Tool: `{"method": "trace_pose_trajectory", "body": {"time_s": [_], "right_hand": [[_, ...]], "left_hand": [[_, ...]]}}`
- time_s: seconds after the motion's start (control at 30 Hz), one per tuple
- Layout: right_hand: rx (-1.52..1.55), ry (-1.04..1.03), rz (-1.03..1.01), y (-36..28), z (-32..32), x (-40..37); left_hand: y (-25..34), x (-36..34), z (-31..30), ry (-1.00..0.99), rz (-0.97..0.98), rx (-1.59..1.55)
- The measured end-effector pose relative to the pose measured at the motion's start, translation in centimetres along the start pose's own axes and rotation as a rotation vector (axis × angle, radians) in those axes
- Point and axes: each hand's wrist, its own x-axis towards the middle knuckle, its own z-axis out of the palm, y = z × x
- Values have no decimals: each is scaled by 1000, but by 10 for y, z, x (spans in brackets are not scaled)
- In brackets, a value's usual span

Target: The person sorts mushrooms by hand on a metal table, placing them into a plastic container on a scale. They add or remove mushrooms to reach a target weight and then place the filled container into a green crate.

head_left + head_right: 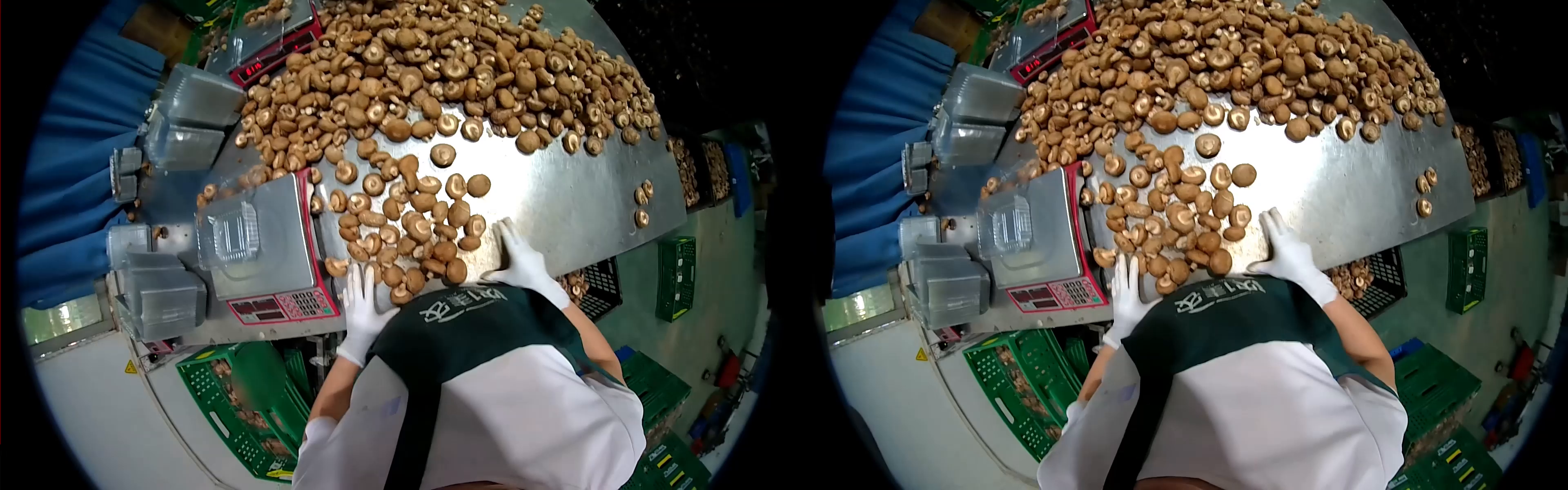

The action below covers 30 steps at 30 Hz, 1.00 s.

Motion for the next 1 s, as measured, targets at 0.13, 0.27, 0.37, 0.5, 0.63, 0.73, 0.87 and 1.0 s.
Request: {"method": "trace_pose_trajectory", "body": {"time_s": [0.13, 0.27, 0.37, 0.5, 0.63, 0.73, 0.87, 1.0], "right_hand": [[-23, -58, -1, -30, 30, 16], [51, 96, -152, -16, 55, 28], [34, 94, -88, -26, 52, 29], [38, 151, -88, -39, 47, 37], [50, 182, -33, -49, 51, 66], [13, 215, -134, -43, 42, 74], [-126, 108, -121, -40, 2, 77], [46, 472, -133, -41, 3, 104]], "left_hand": [[-3, 17, -1, -27, 26, -1], [-13, 26, 10, 24, 72, 6], [-8, 33, 19, 34, 49, -45], [1, 62, 36, 255, -10, -131], [9, 95, 33, 335, 8, -188], [12, 112, 29, 352, -29, -182], [11, 101, 17, 336, -44, -244], [12, 83, 16, 359, 40, -326]]}}
